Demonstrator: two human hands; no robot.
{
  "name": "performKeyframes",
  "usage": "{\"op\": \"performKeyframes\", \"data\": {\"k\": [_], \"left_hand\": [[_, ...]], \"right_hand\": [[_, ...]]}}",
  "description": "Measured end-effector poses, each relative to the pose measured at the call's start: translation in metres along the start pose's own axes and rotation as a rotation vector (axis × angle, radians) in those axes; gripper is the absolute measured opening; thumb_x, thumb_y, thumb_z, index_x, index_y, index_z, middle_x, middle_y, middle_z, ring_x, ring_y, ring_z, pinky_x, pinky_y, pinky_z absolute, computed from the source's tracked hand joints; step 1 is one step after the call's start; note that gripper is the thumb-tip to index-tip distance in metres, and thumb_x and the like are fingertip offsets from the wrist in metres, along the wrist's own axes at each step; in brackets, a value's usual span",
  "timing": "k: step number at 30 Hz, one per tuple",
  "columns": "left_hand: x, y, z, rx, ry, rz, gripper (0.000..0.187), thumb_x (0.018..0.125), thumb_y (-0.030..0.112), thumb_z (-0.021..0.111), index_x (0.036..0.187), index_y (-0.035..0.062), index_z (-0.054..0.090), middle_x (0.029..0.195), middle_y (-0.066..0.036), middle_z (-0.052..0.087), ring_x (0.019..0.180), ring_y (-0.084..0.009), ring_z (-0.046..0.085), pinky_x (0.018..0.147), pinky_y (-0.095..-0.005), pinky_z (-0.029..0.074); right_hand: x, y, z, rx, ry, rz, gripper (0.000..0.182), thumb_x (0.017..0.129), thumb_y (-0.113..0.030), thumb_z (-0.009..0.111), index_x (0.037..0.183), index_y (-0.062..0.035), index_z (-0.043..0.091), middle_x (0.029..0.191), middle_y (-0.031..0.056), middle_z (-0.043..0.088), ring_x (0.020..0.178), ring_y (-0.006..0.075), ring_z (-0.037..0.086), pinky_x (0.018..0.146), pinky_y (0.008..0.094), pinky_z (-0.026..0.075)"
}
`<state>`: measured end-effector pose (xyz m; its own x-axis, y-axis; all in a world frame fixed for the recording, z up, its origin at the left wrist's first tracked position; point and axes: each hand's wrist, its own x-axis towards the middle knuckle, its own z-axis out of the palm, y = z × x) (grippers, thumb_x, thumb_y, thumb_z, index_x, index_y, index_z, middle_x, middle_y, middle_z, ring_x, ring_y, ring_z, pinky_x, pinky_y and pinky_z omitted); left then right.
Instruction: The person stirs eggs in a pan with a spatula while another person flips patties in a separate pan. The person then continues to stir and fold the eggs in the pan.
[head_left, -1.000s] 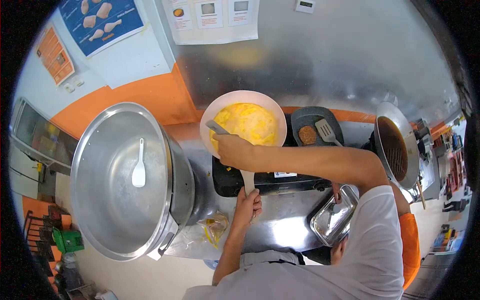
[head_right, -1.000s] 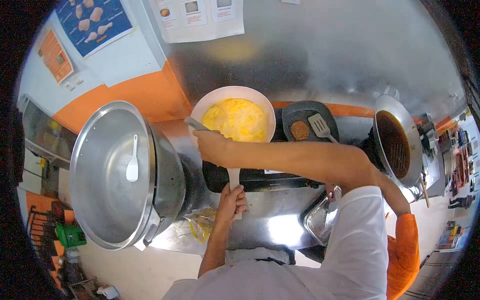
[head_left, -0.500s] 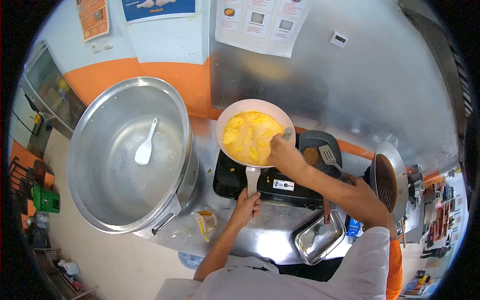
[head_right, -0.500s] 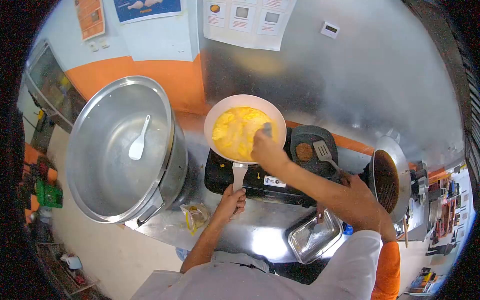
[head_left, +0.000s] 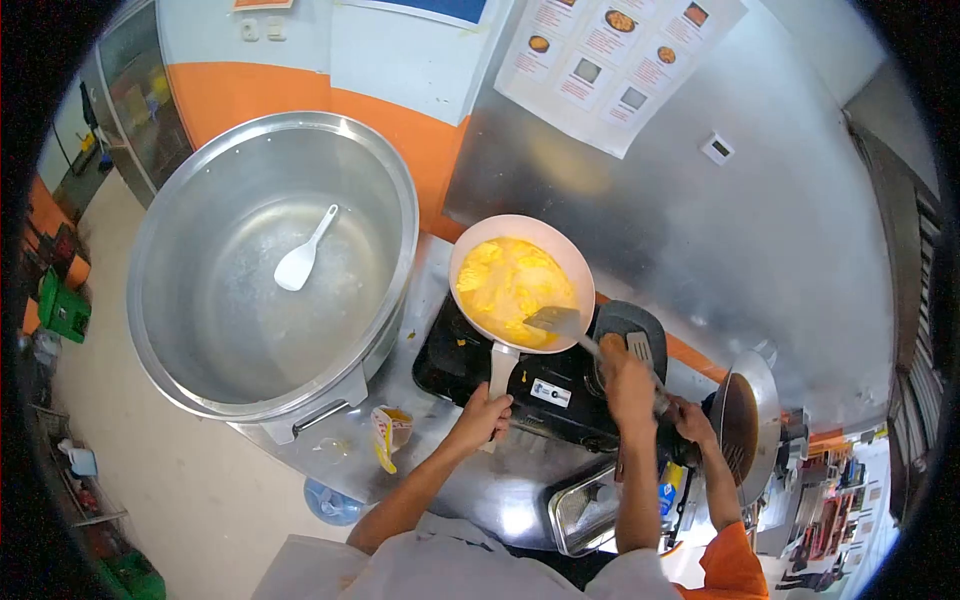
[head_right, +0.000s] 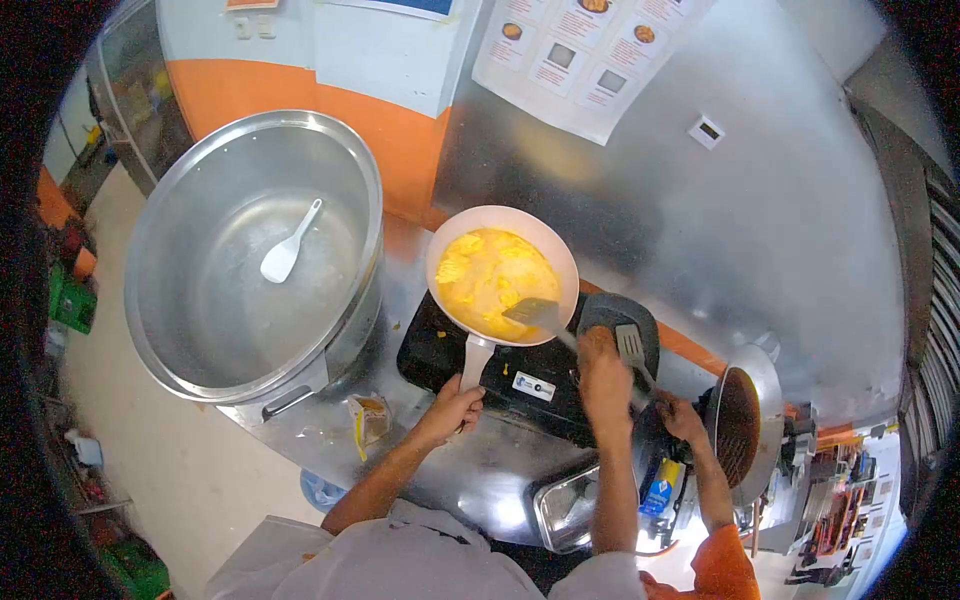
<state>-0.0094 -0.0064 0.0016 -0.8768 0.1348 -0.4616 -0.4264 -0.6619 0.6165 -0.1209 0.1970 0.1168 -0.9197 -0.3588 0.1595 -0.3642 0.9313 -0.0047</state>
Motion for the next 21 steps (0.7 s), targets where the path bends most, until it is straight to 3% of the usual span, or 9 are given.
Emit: {"op": "performKeyframes", "data": {"k": [2,4,8,12,14,15,20,21], "left_hand": [[-0.001,0.002,0.000,-0.001,-0.004,0.014,0.017,0.092,0.011,0.052,0.100,0.0100,0.037,0.071,-0.001,0.043,0.050,-0.0077,0.039,0.041,-0.0263,0.036],[-0.001,0.000,0.000,-0.004,-0.010,0.020,0.017,0.092,0.011,0.052,0.100,0.0095,0.038,0.072,-0.002,0.043,0.050,-0.0078,0.039,0.041,-0.0265,0.036],[0.000,-0.002,-0.001,-0.011,-0.006,0.009,0.016,0.092,0.012,0.052,0.101,0.0102,0.039,0.072,-0.001,0.044,0.050,-0.0077,0.039,0.042,-0.0264,0.036],[0.001,-0.003,-0.002,-0.007,-0.009,-0.001,0.016,0.092,0.014,0.053,0.101,0.0115,0.040,0.072,-0.001,0.044,0.051,-0.0073,0.038,0.043,-0.0258,0.035],[-0.002,-0.001,-0.001,-0.004,-0.003,0.001,0.016,0.092,0.014,0.053,0.102,0.0113,0.040,0.072,-0.001,0.044,0.051,-0.0073,0.038,0.043,-0.0257,0.035],[-0.003,0.000,0.000,-0.001,0.003,0.003,0.017,0.092,0.014,0.053,0.102,0.0111,0.040,0.072,-0.001,0.044,0.052,-0.0073,0.038,0.043,-0.0255,0.035],[0.003,-0.005,-0.003,0.047,0.006,0.026,0.018,0.092,0.014,0.053,0.103,0.0099,0.040,0.072,-0.001,0.044,0.051,-0.0077,0.039,0.043,-0.0263,0.037],[0.004,-0.007,-0.005,0.057,0.004,0.034,0.018,0.092,0.014,0.053,0.103,0.0097,0.040,0.072,-0.001,0.044,0.051,-0.0079,0.039,0.042,-0.0267,0.037]], "right_hand": [[-0.031,-0.003,0.031,0.144,0.007,0.094,0.035,0.086,-0.011,0.060,0.121,-0.0191,0.064,0.086,0.0200,0.058,0.079,0.0380,0.063,0.067,0.0458,0.050],[-0.057,-0.008,0.059,0.168,0.055,0.179,0.037,0.083,-0.007,0.064,0.120,-0.0118,0.064,0.086,0.0208,0.059,0.081,0.0385,0.062,0.071,0.0440,0.049],[-0.080,-0.007,0.081,0.338,0.125,0.220,0.042,0.082,-0.002,0.064,0.123,-0.0065,0.061,0.087,0.0205,0.059,0.079,0.0368,0.061,0.072,0.0404,0.049],[-0.073,-0.012,0.064,0.468,0.069,0.195,0.041,0.082,0.001,0.061,0.123,-0.0020,0.060,0.091,0.0241,0.062,0.083,0.0369,0.063,0.075,0.0384,0.049],[-0.056,-0.014,0.048,0.518,0.193,0.049,0.040,0.086,-0.001,0.057,0.125,0.0015,0.056,0.093,0.0295,0.061,0.083,0.0398,0.062,0.075,0.0440,0.048],[-0.049,-0.021,0.028,0.438,0.105,0.172,0.032,0.088,-0.006,0.055,0.119,-0.0004,0.060,0.093,0.0289,0.063,0.084,0.0420,0.063,0.073,0.0468,0.049],[0.002,-0.015,-0.027,0.170,-0.094,0.157,0.030,0.086,-0.007,0.055,0.114,-0.0094,0.065,0.087,0.0273,0.063,0.084,0.0425,0.063,0.073,0.0493,0.049],[0.009,-0.012,-0.040,0.062,-0.101,0.026,0.024,0.087,-0.012,0.056,0.109,-0.0110,0.066,0.085,0.0246,0.064,0.080,0.0408,0.064,0.070,0.0490,0.051]]}}
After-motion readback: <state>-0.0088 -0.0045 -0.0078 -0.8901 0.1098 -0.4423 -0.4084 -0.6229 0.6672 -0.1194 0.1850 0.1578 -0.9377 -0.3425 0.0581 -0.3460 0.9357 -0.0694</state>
